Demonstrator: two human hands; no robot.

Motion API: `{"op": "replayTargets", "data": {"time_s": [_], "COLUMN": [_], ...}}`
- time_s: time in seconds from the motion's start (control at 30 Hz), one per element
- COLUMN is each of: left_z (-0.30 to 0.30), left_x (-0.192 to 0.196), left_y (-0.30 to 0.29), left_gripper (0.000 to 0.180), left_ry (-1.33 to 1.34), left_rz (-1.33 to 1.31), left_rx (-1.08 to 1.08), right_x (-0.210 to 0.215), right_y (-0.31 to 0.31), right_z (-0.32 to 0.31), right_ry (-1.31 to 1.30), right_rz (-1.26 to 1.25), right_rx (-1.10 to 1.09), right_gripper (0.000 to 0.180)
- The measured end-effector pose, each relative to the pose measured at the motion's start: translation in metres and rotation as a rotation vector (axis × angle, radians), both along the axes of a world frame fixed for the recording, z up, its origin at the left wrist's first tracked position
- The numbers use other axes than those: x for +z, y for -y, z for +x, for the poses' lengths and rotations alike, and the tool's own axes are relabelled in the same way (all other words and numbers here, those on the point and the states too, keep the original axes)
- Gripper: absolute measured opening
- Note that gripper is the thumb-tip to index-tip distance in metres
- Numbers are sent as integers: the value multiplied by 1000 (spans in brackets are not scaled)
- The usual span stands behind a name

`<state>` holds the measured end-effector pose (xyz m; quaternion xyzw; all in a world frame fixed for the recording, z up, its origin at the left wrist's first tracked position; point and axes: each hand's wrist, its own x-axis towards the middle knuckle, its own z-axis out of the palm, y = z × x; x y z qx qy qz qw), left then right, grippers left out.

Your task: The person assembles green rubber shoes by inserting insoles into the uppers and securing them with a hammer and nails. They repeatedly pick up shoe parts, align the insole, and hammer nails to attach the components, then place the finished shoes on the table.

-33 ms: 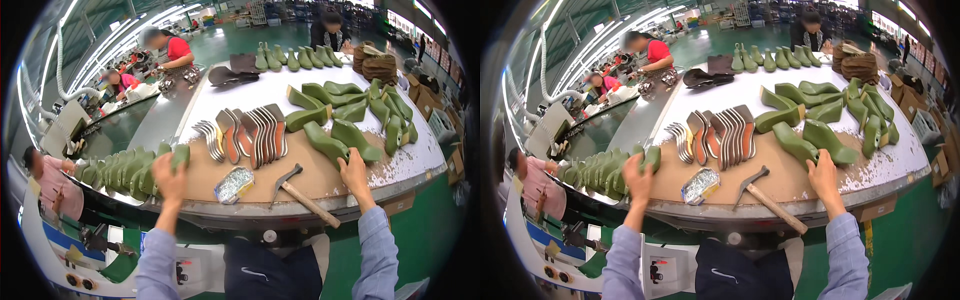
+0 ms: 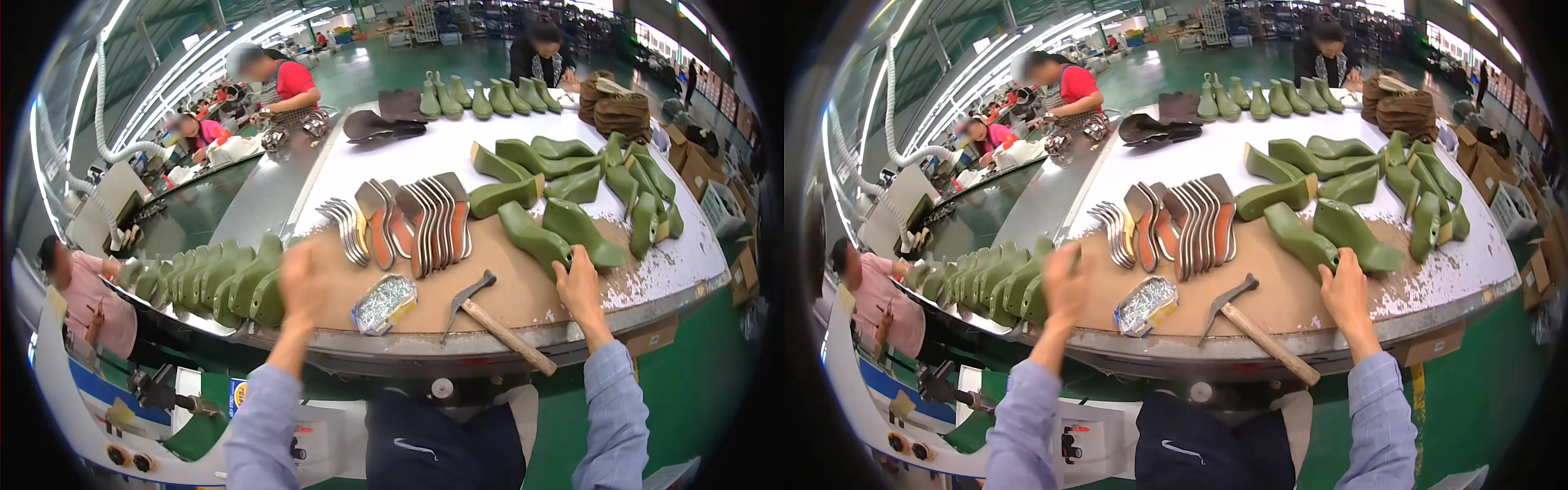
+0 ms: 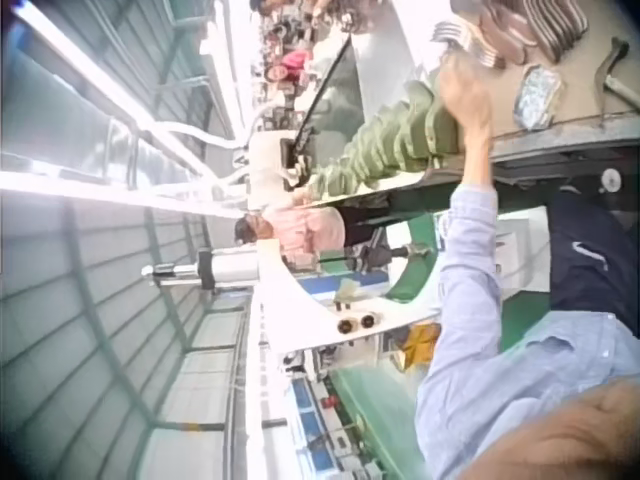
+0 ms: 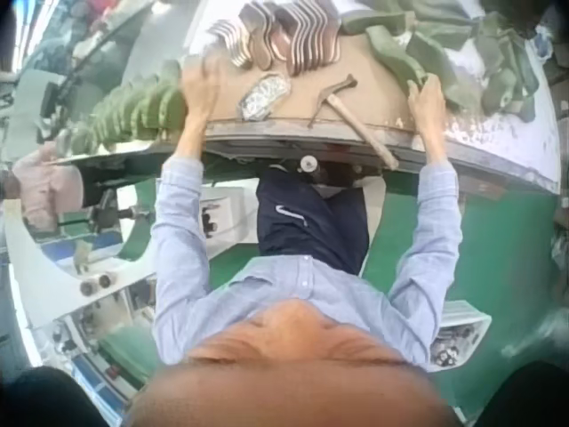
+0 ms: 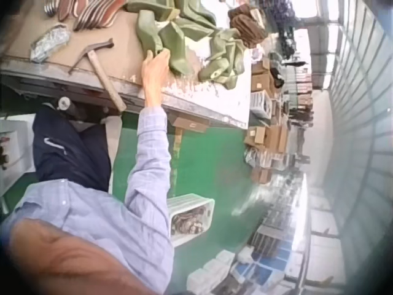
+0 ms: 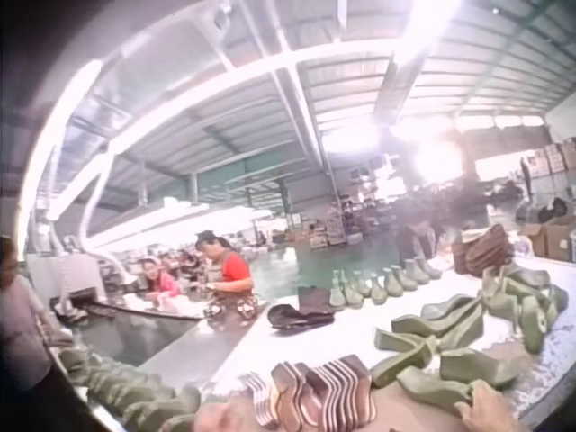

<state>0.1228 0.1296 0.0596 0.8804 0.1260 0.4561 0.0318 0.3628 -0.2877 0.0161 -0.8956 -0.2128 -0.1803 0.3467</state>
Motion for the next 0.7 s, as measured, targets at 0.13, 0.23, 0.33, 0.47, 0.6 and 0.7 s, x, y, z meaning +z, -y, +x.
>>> {"op": "replayTargets", "data": {"time_s": [0.13,0.23,0.33,0.47,0.6,0.7], "left_z": [137,168,176,172,149,124], "left_x": [-40,-40,-46,-23,50,26], "left_y": [53,57,40,53,93,98], "left_gripper": [44,46,66,76,65,60], "left_ry": [-463,-547,-345,62,-1,119], "left_rz": [-634,-688,-827,-467,-973,-1157], "left_rx": [-101,-65,-140,-97,-388,-611], "right_x": [-4,-5,-9,-11,-6,13], "right_y": [1,5,5,9,31,6], "right_z": [-8,-10,-11,-4,2,-46], "right_ry": [16,-25,-6,-52,-259,-203], "right_rz": [-3,3,-6,61,326,589], "right_rx": [28,6,-7,-48,-85,73], "right_gripper": [39,41,44,41,45,43]}}
